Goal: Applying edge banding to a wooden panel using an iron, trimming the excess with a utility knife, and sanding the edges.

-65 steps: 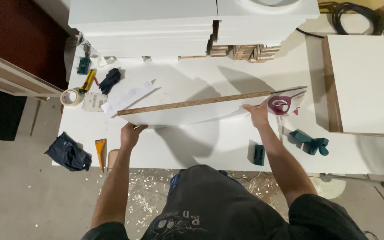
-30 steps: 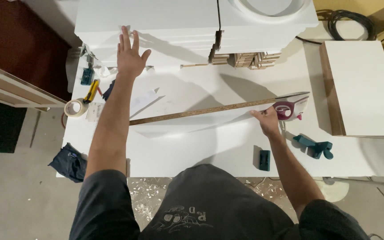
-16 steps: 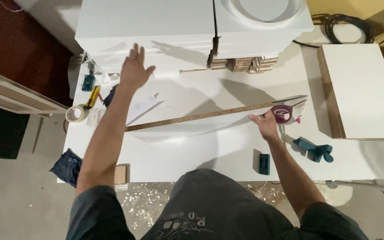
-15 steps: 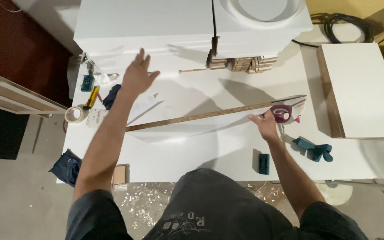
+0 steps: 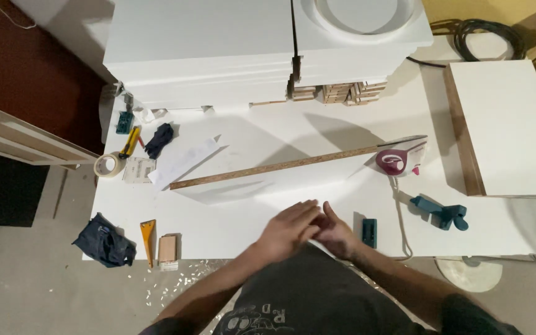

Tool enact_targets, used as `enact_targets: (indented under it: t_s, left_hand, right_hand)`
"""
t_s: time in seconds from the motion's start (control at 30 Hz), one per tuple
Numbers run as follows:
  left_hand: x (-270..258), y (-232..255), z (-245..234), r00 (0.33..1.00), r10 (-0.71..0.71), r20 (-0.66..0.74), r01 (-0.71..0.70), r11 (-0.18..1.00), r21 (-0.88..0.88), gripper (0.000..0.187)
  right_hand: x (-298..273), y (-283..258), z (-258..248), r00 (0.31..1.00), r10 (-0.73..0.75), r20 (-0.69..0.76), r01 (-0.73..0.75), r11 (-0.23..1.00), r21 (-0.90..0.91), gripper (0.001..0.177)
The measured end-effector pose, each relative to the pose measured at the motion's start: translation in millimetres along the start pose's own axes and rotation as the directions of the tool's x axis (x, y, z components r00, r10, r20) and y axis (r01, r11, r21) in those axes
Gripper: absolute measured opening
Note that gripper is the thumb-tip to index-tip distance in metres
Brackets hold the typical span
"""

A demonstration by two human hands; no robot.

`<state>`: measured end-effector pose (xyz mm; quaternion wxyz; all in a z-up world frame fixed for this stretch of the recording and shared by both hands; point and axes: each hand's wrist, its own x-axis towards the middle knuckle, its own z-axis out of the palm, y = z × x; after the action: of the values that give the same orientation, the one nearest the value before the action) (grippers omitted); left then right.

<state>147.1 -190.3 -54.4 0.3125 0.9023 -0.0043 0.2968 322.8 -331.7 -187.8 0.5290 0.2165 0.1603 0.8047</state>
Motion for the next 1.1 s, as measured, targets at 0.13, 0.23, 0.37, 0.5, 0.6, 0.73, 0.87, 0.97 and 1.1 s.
enact_targets:
  t_s: [0.13,0.23,0.37,0.5,0.6,0.73,0.87,0.97,1.1]
  left_hand:
    - [20.0,-5.8,12.2,0.962,0.255,-0.098,-0.235,0.956,0.178,0.08]
    - [30.5,-14.9,2.9,0.904,0.317,-0.287,-0.276,0.945,0.175,0.074]
    - [59.7,84.9,-30.1,0.935,-0.322,-0.148,0.036,0.503,-0.864,0.084]
    - [54.2,106.8,-58.3,0.755,-0.468,0.46,0.497,-0.051,-0.866,0.097]
    - [66.1,101.9,-60.5,0.998,-0.065,0.018,0.051,0.551,-0.833,0.098]
    - [72.5,25.0,-39.6,0.876,0.464,-0.132,-0.343,0.791,0.506,0.092]
    - [65.3,4.2,-96.9,0.935,0.036,-0.353,0.067,0.959,0.275,0.048]
    - [52.7,10.9,-130.9,0.904,0.032,-0.426,0.052,0.982,0.182,0.016]
    - [25.2,14.9,-125.2,0.892,-0.199,-0.405,0.257,0.962,0.093,0.021]
  right_hand:
    - [77.5,119.7,95.8,0.852,-0.51,-0.119,0.236,0.577,-0.782,0.093]
    - [84.2,152.0,130.2,0.761,-0.593,0.263,0.278,-0.069,-0.958,0.105]
    - [107.7,174.5,149.3,0.794,0.055,0.606,0.163,-0.979,-0.124,0.097]
    - [103.0,90.5,155.9,0.75,0.326,0.575,0.169,-0.936,0.31,0.091]
    - [102.2,131.2,203.5,0.611,-0.315,0.726,0.005,-0.916,-0.401,0.08]
    - [72.6,121.5,197.8,0.782,-0.562,0.27,-0.155,-0.595,-0.789,0.053]
    - [79.3,60.6,275.1,0.779,-0.336,0.529,-0.29,-0.942,-0.171,0.031]
    - [88.6,-71.0,346.7,0.748,-0.077,0.66,-0.323,-0.91,0.26,0.015]
    - [70.8,-237.1,374.6,0.848,-0.083,0.523,-0.468,-0.582,0.665,0.024]
